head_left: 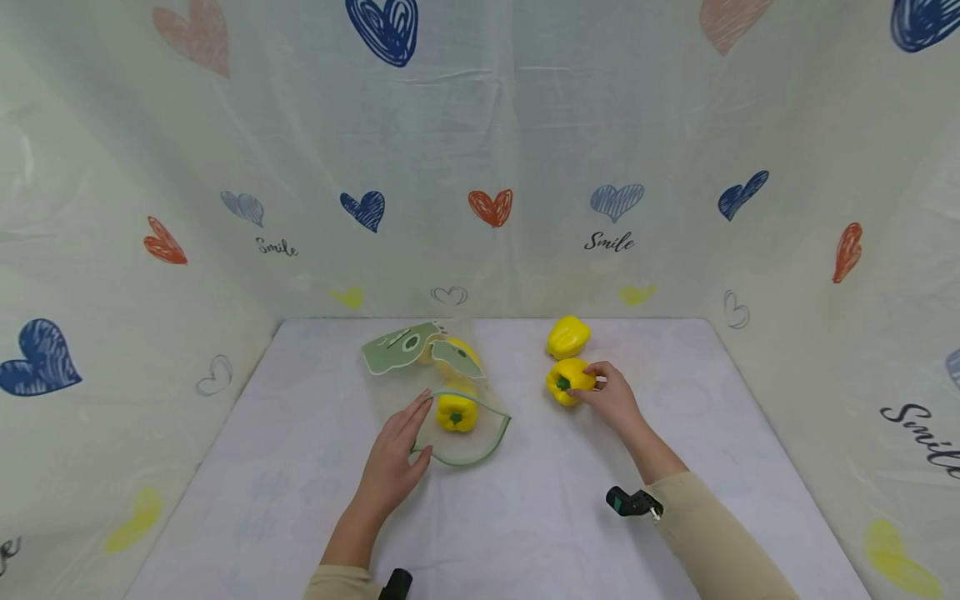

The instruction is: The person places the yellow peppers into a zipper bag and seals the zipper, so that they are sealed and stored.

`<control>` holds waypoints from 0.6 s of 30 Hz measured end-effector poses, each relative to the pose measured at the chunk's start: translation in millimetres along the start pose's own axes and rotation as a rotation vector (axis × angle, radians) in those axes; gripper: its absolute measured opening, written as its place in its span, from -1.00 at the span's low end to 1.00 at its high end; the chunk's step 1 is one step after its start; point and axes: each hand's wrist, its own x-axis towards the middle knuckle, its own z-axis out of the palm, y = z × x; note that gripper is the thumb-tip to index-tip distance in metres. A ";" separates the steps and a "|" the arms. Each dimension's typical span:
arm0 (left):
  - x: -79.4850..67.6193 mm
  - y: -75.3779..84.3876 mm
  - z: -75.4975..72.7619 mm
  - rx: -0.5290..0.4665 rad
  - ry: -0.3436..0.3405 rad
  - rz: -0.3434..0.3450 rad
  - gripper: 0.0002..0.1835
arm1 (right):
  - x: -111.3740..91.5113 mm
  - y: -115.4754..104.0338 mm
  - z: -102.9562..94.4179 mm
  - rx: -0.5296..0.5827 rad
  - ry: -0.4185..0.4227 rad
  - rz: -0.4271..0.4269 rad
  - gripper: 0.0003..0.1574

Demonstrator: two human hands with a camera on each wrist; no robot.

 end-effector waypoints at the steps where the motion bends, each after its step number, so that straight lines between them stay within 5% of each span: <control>1: 0.1 -0.1 -0.1 0.002 0.001 0.001 -0.10 | -1.3 -1.1 0.4 0.000 -0.007 -0.001 -0.30; 18: 1.2 -1.0 0.0 0.009 0.007 0.028 -0.10 | -38.2 -18.3 1.8 0.038 -0.157 -0.067 -0.34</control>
